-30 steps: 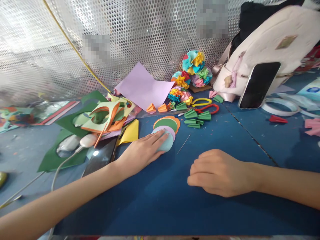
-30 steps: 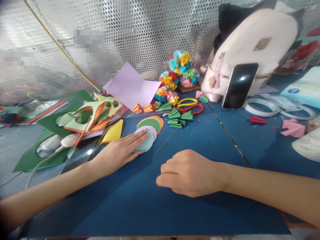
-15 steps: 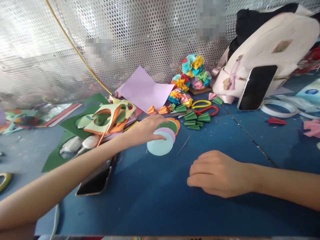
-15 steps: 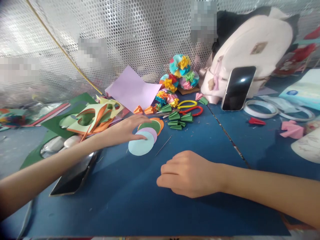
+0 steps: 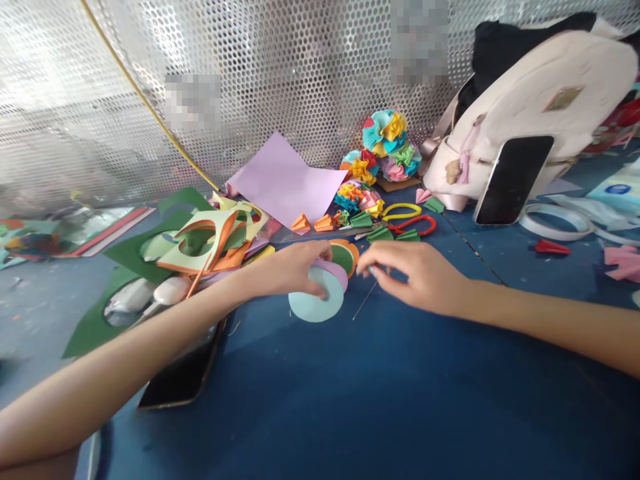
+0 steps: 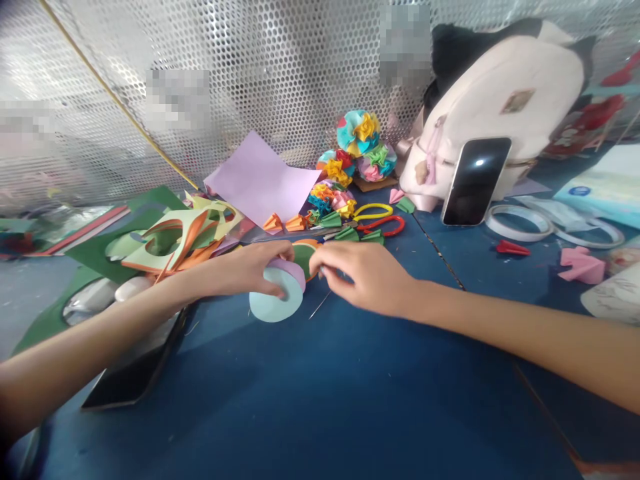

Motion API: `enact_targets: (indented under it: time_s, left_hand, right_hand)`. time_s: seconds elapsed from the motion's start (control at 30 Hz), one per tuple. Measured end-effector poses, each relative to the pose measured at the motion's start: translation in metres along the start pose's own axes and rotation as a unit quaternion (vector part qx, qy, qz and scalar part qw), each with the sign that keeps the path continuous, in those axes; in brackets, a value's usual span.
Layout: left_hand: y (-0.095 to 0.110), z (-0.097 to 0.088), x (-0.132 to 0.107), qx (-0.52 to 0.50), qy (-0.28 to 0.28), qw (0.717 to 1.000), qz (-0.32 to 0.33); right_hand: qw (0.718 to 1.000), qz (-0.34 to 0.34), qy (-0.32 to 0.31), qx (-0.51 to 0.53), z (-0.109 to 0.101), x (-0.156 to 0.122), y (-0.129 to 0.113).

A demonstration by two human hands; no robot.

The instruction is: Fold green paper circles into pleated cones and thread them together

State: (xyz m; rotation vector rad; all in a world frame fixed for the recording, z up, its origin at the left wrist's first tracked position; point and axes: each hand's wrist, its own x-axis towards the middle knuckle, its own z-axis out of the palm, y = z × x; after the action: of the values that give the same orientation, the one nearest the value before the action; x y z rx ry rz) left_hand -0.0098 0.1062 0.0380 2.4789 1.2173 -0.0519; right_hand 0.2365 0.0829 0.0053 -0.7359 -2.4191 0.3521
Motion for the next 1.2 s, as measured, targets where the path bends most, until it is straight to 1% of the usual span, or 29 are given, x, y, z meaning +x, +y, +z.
enact_targets:
  time_s: [0.03,0.07,0.13,0.2,0.23,0.27,0.33,0.37,0.47,0.63,0.77,0.93,1.13,1.2]
  left_hand:
    - [0.002,0.001,-0.004,-0.003,0.017,1.000,-0.006]
    - [0.006,0.002,-0.009,-0.003,0.038,0.999,-0.014]
    - [0.016,0.005,-0.021,0.004,0.080,0.997,-0.022]
    - [0.030,0.010,-0.036,0.008,0.129,0.991,0.035]
    - [0.037,0.012,-0.043,0.008,0.152,0.985,0.076]
    - [0.044,0.015,-0.050,0.009,0.168,0.977,0.131]
    - [0.056,0.021,-0.061,0.014,0.175,0.966,0.189]
    - [0.060,0.024,-0.064,0.015,0.170,0.962,0.213]
    - [0.063,0.031,-0.069,-0.009,0.183,0.950,0.254]
    - [0.050,0.041,-0.069,-0.080,0.175,0.944,0.267]
    - [0.044,0.045,-0.069,-0.155,0.178,0.938,0.254]
    - [0.041,0.046,-0.066,-0.203,0.178,0.934,0.233]
    - [0.038,0.051,-0.064,-0.233,0.202,0.924,0.226]
    - [0.037,0.052,-0.064,-0.236,0.206,0.922,0.227]
  right_hand:
    - [0.999,0.034,0.009,0.005,0.000,0.010,0.006]
    - [0.999,0.048,0.002,0.008,0.001,0.019,0.011]
    - [0.999,0.039,-0.019,-0.008,0.007,0.034,0.017]
    - [0.996,-0.020,-0.071,-0.043,0.016,0.041,0.020]
    - [0.992,-0.052,-0.093,-0.068,0.022,0.042,0.020]
    - [0.986,-0.077,-0.110,-0.100,0.028,0.042,0.019]
    - [0.978,-0.078,-0.108,-0.158,0.038,0.039,0.018]
    - [0.976,-0.080,-0.116,-0.167,0.042,0.037,0.017]
    - [0.972,-0.081,-0.127,-0.178,0.047,0.035,0.016]
    - [0.969,-0.088,-0.132,-0.190,0.047,0.037,0.016]
    - [0.967,-0.098,-0.124,-0.199,0.049,0.037,0.018]
    - [0.970,-0.116,-0.091,-0.192,0.046,0.039,0.020]
    - [0.971,-0.162,-0.017,-0.175,0.042,0.038,0.023]
    - [0.977,-0.151,-0.002,-0.151,0.041,0.037,0.023]
